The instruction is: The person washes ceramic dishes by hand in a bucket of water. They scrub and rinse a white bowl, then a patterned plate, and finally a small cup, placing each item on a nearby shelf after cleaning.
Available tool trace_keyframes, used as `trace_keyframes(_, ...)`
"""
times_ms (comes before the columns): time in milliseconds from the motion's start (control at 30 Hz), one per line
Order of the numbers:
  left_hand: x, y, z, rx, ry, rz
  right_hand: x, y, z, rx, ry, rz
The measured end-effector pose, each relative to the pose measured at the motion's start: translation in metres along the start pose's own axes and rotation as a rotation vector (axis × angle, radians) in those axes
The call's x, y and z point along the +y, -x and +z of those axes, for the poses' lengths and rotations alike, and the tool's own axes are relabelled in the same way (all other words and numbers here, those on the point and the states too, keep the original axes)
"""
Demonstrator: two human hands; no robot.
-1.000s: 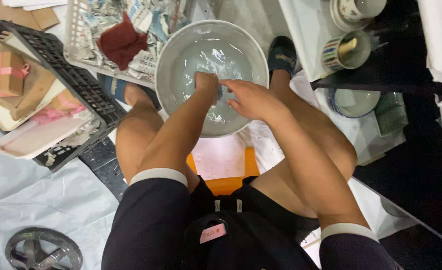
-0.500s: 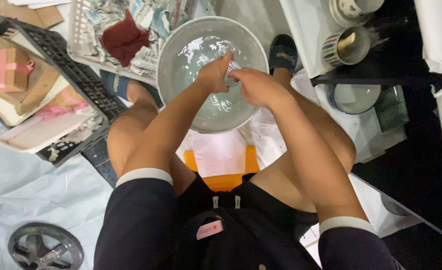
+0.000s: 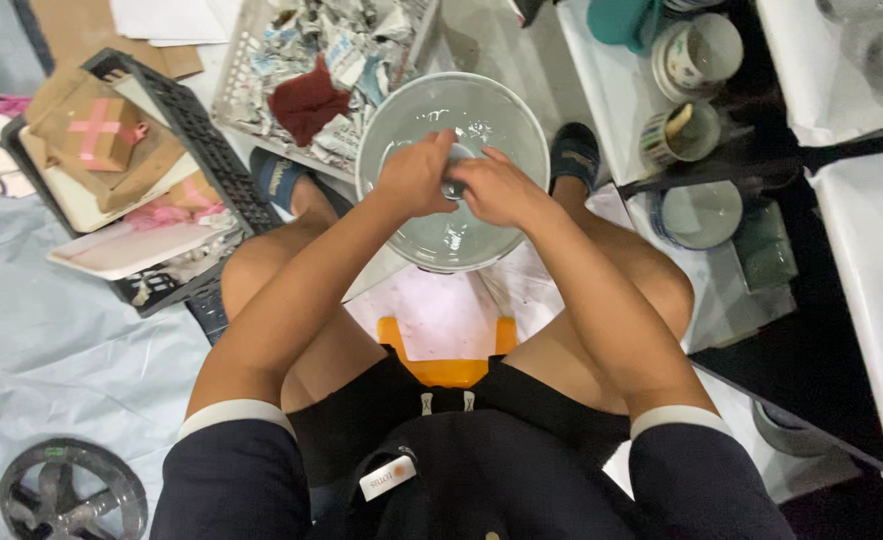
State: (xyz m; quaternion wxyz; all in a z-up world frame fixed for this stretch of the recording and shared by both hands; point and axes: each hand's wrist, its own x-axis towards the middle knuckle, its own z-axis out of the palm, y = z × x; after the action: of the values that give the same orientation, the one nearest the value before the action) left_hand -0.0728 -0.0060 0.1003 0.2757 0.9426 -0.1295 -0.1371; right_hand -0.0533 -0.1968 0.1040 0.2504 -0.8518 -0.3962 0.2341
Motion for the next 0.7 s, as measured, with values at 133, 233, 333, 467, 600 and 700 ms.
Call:
trace_keyframes(133, -0.009, 0.012, -0.025, -0.006, -0.051, 0.041, -0.023, 0.008, 0.012, 0.12, 0.072, -0.173)
trace_keyframes(233, -0.012, 0.011, -0.028, 0.035, -0.085, 0.063, -0.026, 0.006, 0.021, 0.244, 0.141, -0.187)
trace_keyframes(333, -0.008, 0.003, -0.013, 0.023, -0.146, 0.035, -0.016, 0.001, 0.028, 0.231, 0.195, -0.11)
trace_keyframes(467, -0.005, -0.004, 0.004, 0.006, -0.162, 0.04, -0.007, -0.003, 0.033, 0.041, 0.079, 0.022)
trace_keyframes(600, -0.018, -0.007, 0.007, -0.054, -0.12, -0.003, -0.001, -0.001, 0.04, -0.056, 0.069, 0.112)
trace_keyframes(700, -0.022, -0.007, 0.009, -0.023, -0.045, -0.019, 0.002, -0.002, 0.045, 0.06, 0.182, 0.114)
